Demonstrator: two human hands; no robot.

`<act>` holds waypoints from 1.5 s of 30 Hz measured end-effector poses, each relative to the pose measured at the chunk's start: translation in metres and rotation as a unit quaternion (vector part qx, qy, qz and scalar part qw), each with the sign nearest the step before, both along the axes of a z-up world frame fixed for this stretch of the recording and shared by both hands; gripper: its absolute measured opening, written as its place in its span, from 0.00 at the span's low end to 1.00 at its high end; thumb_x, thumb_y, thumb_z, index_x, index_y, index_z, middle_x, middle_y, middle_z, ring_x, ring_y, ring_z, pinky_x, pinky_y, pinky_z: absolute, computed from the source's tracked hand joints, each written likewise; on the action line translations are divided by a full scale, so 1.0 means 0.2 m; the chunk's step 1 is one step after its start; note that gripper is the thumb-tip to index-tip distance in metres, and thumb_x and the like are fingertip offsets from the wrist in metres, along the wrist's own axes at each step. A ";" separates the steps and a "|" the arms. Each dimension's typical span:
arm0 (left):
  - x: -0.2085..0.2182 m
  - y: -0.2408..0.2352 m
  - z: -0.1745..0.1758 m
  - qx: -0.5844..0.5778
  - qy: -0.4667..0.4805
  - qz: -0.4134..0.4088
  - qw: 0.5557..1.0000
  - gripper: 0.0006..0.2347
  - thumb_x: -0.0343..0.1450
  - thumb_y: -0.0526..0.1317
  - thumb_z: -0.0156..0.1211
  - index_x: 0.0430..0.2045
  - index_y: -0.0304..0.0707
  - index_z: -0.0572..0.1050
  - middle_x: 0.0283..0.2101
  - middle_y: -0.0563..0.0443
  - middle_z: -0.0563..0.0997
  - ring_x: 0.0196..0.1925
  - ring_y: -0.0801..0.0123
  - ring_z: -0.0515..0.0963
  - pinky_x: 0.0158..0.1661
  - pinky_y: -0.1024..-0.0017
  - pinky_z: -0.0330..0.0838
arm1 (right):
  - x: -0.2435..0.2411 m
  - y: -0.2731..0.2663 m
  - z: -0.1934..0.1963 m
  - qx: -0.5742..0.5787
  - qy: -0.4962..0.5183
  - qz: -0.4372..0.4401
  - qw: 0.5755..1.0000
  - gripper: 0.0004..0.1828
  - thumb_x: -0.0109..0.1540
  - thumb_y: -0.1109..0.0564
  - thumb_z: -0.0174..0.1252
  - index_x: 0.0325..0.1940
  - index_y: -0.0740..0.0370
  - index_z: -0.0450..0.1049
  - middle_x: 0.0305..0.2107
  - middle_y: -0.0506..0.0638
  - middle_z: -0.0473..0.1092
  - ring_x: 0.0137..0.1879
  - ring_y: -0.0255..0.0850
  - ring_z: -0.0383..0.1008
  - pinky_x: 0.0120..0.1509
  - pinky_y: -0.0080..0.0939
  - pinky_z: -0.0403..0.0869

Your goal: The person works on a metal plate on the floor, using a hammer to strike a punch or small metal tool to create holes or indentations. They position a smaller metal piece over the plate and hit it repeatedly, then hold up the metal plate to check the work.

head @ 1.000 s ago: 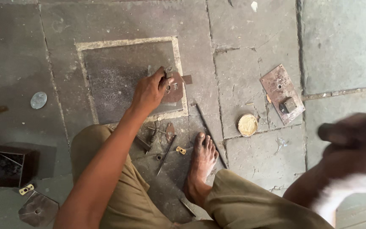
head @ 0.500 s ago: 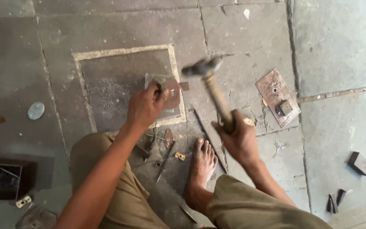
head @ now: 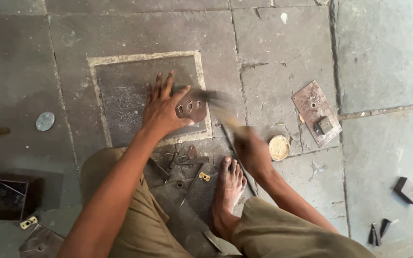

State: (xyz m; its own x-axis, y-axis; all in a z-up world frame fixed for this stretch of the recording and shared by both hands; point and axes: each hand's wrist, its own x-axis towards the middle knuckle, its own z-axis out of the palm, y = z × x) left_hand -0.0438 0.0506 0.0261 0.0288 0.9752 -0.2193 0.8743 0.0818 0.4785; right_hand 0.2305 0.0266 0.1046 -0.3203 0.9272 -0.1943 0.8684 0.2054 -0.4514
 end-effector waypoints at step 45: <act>0.08 -0.16 -0.09 0.230 0.006 -0.036 0.972 0.22 0.80 0.53 0.47 0.63 0.37 0.67 0.55 0.38 0.77 0.60 0.53 0.75 0.57 0.59 0.69 | 0.13 -0.17 -0.11 -0.009 0.097 -0.088 0.991 0.16 0.64 0.52 0.63 0.48 0.63 0.67 0.22 0.61 0.73 0.24 0.52 0.75 0.27 0.51 0.71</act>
